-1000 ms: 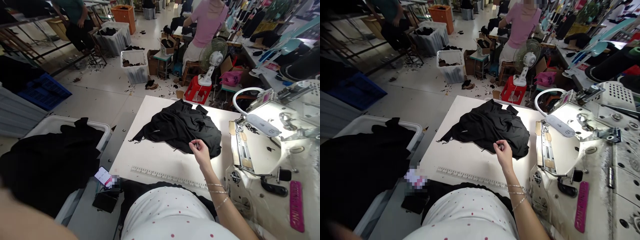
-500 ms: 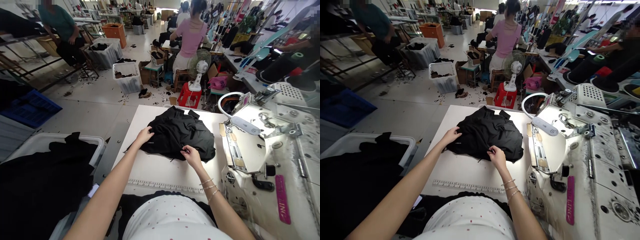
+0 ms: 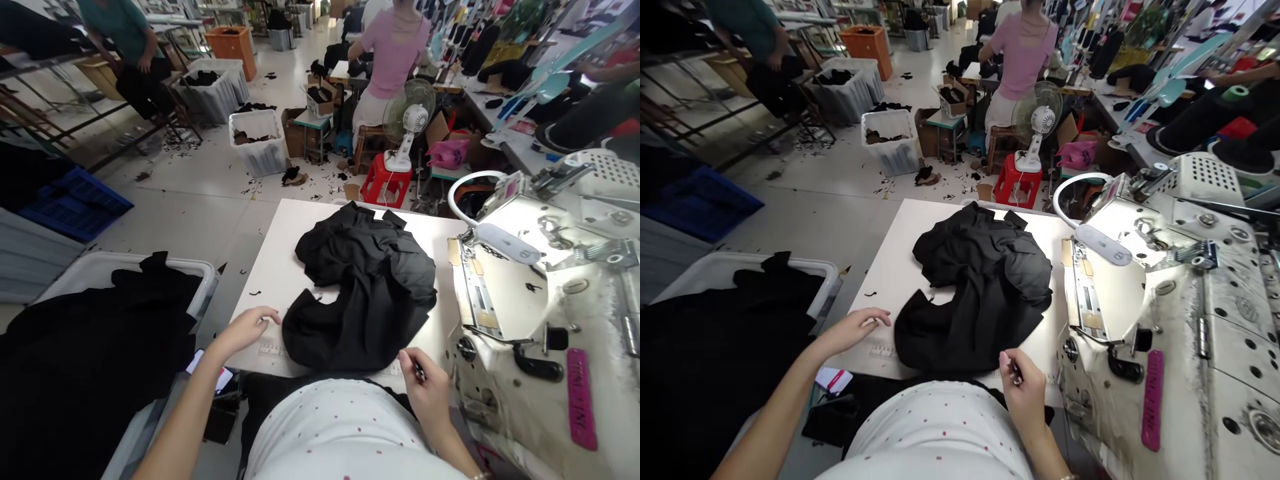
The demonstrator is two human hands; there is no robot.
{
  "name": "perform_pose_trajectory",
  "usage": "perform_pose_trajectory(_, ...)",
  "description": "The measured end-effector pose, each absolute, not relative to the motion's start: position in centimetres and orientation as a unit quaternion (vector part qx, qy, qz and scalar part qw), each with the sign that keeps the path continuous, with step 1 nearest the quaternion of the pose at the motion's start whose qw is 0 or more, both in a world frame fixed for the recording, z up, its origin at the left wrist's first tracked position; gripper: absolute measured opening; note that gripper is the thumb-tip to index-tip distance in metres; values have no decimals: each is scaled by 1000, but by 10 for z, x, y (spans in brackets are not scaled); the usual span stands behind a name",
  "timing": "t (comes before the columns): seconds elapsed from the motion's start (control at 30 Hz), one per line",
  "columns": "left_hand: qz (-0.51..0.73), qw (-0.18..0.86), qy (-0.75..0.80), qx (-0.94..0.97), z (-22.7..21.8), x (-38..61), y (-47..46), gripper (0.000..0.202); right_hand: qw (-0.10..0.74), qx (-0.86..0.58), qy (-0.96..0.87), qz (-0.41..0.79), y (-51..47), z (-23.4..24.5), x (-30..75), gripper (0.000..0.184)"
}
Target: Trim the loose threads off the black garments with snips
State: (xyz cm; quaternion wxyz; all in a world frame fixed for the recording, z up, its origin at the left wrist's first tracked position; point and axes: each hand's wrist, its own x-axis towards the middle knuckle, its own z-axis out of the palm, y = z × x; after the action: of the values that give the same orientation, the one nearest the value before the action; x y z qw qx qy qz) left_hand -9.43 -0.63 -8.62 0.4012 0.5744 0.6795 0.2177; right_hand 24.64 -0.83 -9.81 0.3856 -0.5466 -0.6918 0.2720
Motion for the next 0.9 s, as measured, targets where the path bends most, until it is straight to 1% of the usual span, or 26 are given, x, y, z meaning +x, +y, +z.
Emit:
perform_pose_trajectory(0.1, 238, 360, 710, 557, -122, -78, -10, 30, 351, -546, -698, 301, 5, -108, 232, 22)
perform_pose_trajectory(0.2, 266, 333, 716, 553, -141, -54, 6, 34, 309, -502, -736, 334, 30, -108, 204, 22)
perform_pose_trajectory(0.27, 277, 321, 730, 535, -147, -39, 22, 32, 271, -475, -759, 353, 47, -111, 183, 20)
perform_pose_trajectory(0.33, 283, 322, 744, 512, -149, -29, 35, 24, 247, -462, -768, 369, 62, -118, 164, 19)
perform_pose_trajectory(0.43, 308, 334, 740, 496, -141, -18, 39, 10, 220, -448, -766, 405, 73, -131, 145, 19)
perform_pose_trajectory(0.5, 338, 338, 723, 499, -129, -11, 32, 6, 206, -429, -762, 439, 75, -135, 140, 19)
perform_pose_trajectory(0.6, 380, 341, 700, 499, -107, -2, 13, 8, 200, -401, -752, 484, 71, -132, 143, 22)
perform_pose_trajectory(0.67, 399, 351, 687, 496, -97, 4, 1, 8, 211, -396, -735, 509, 66, -125, 149, 25)
perform_pose_trajectory(0.8, 413, 377, 659, 503, -89, 14, -14, 3, 204, -400, -647, 616, 55, -112, 165, 28)
perform_pose_trajectory(0.9, 392, 389, 629, 547, -84, 16, -18, 13, 196, -399, -583, 680, 47, -104, 175, 31)
